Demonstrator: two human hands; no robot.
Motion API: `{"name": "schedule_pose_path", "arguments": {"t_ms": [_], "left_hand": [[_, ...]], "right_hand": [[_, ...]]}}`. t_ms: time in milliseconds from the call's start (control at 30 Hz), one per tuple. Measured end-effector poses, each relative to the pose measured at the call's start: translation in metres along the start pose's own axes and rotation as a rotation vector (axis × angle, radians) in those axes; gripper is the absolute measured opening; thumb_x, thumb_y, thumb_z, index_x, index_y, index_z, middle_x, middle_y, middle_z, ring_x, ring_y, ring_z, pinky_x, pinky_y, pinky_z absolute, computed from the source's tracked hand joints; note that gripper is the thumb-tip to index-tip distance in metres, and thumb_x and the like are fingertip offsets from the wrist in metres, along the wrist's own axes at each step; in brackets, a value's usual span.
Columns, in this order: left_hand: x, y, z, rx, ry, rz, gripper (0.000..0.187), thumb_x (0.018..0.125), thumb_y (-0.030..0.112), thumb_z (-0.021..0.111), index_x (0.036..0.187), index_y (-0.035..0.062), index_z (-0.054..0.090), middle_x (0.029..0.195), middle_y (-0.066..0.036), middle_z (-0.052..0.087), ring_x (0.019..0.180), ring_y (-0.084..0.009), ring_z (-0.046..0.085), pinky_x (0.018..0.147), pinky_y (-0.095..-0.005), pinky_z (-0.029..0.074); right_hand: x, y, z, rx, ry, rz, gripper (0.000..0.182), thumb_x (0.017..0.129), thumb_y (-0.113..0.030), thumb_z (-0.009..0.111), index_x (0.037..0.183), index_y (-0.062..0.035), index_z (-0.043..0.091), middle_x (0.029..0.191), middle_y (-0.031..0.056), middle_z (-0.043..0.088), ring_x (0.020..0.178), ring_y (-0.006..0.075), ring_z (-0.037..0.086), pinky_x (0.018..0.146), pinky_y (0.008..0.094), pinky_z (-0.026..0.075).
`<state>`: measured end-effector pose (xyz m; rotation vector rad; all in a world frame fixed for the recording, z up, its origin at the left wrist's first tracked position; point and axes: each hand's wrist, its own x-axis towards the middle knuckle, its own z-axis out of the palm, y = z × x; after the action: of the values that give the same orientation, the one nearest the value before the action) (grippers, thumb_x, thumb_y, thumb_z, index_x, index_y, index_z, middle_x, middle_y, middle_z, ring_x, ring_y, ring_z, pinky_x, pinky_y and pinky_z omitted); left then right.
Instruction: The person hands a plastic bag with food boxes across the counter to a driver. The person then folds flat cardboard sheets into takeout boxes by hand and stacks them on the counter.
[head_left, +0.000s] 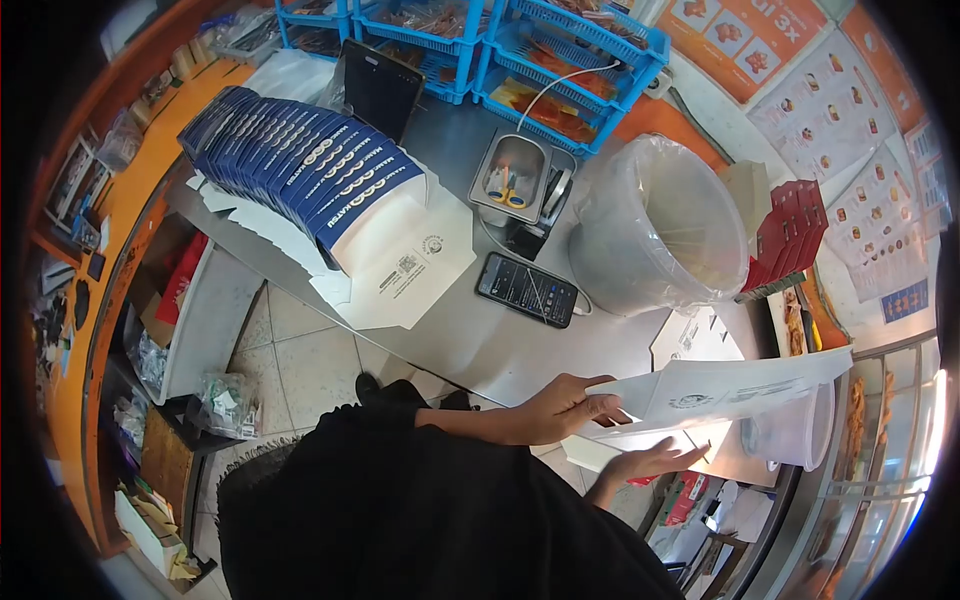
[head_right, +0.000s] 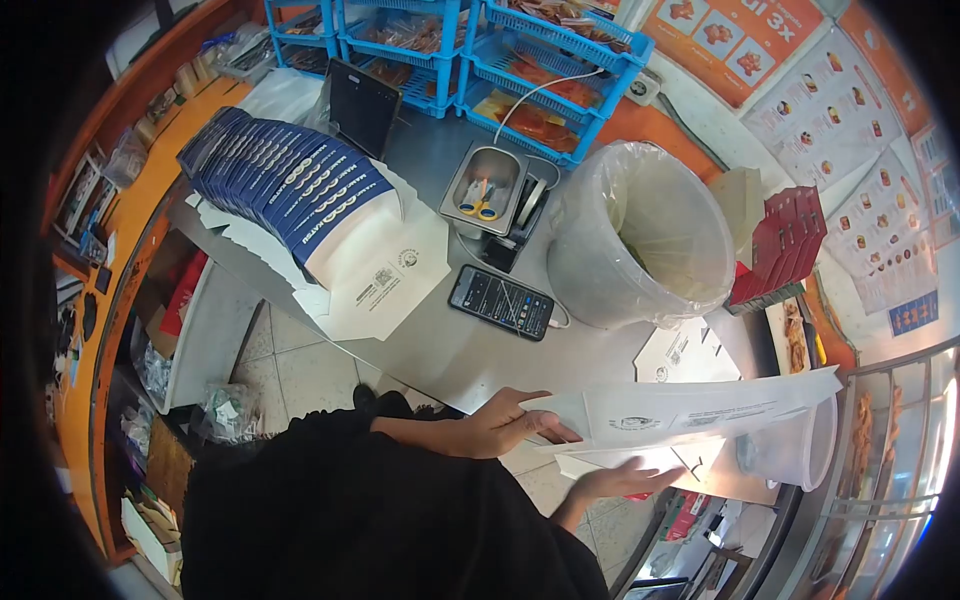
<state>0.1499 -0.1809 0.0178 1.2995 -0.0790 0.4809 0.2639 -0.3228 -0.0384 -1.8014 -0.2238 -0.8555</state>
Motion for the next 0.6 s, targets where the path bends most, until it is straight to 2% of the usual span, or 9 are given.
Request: {"name": "schedule_pose_path", "arguments": {"t_ms": [33,100,200,233,267,333,467,533,600], "left_hand": [[-0.001,0.005,0.001,-0.161,0.001,-0.042,0.038,0.092,0.025,0.04,0.106,-0.0082,0.05,0.087,-0.013,0.063,0.08,-0.0148,0.06,0.072,-0.0256,0.048],[-0.001,0.012,0.003,-0.324,0.001,-0.084,0.038,0.091,0.026,0.04,0.103,-0.0086,0.052,0.088,-0.014,0.063,0.08,-0.0152,0.06,0.073,-0.026,0.048],[0.002,0.012,-0.001,-0.363,-0.033,-0.138,0.042,0.092,0.029,0.038,0.102,-0.009,0.053,0.089,-0.014,0.063,0.083,-0.0162,0.06,0.075,-0.0274,0.047],[0.003,0.008,-0.006,-0.279,0.014,-0.133,0.044,0.092,0.032,0.037,0.103,-0.0085,0.053,0.09,-0.014,0.062,0.084,-0.0161,0.059,0.076,-0.0276,0.047],[0.004,0.009,-0.011,-0.193,0.06,-0.129,0.047,0.092,0.034,0.036,0.104,-0.0081,0.052,0.091,-0.014,0.062,0.085,-0.0159,0.059,0.077,-0.0277,0.047],[0.012,0.024,-0.017,-0.264,0.244,-0.162,0.049,0.09,0.04,0.037,0.109,-0.003,0.05,0.095,-0.013,0.061,0.084,-0.0146,0.058,0.077,-0.0272,0.046],[0.03,0.053,-0.06,-0.18,0.228,-0.074,0.042,0.09,0.032,0.041,0.115,-0.001,0.041,0.1,-0.013,0.057,0.084,-0.0188,0.06,0.072,-0.0295,0.05],[0.04,0.074,-0.076,-0.167,0.309,-0.016,0.043,0.089,0.031,0.044,0.118,-0.0004,0.038,0.104,-0.013,0.055,0.083,-0.0175,0.06,0.069,-0.0273,0.051],[0.051,0.094,-0.084,-0.121,0.512,0.06,0.046,0.088,0.034,0.043,0.116,-0.003,0.04,0.095,-0.015,0.059,0.083,-0.0197,0.061,0.071,-0.029,0.052]], "right_hand": [[0.009,0.019,-0.003,-0.001,-0.006,-0.001,0.058,0.085,-0.043,0.046,0.126,-0.0046,0.031,0.13,0.0184,0.03,0.121,0.0322,0.028,0.098,0.0445,0.028],[0.028,0.08,-0.016,0.864,-0.264,0.795,0.057,0.085,-0.041,0.046,0.126,-0.0044,0.032,0.129,0.0177,0.033,0.118,0.0282,0.034,0.096,0.0394,0.032],[0.041,0.121,-0.028,1.051,-0.281,1.001,0.064,0.083,-0.035,0.053,0.13,-0.0034,0.025,0.13,0.013,0.034,0.113,0.0268,0.04,0.095,0.0372,0.033],[0.046,0.127,-0.035,1.082,-0.31,1.052,0.066,0.081,-0.026,0.056,0.133,-0.0065,0.022,0.127,0.0115,0.038,0.11,0.0263,0.044,0.093,0.0375,0.036],[0.049,0.114,-0.036,1.084,-0.31,1.052,0.066,0.081,-0.026,0.056,0.133,-0.0065,0.022,0.127,0.0115,0.038,0.11,0.0263,0.044,0.093,0.0375,0.036],[0.062,0.08,-0.046,0.965,-0.443,0.776,0.068,0.078,-0.017,0.057,0.134,-0.0084,0.019,0.128,0.0127,0.036,0.111,0.026,0.043,0.093,0.0402,0.036],[0.094,0.024,-0.032,0.792,-0.496,0.511,0.073,0.073,-0.013,0.058,0.134,-0.0068,0.017,0.127,0.0166,0.034,0.114,0.027,0.038,0.094,0.0418,0.035],[0.115,0.006,-0.018,0.809,-0.458,0.521,0.074,0.072,-0.012,0.058,0.134,-0.0062,0.017,0.126,0.0162,0.034,0.114,0.0266,0.038,0.093,0.0403,0.035],[0.129,-0.03,0.001,0.865,-0.449,0.473,0.074,0.072,-0.012,0.057,0.134,-0.0058,0.017,0.126,0.0159,0.035,0.113,0.0262,0.038,0.093,0.0395,0.035]]}}
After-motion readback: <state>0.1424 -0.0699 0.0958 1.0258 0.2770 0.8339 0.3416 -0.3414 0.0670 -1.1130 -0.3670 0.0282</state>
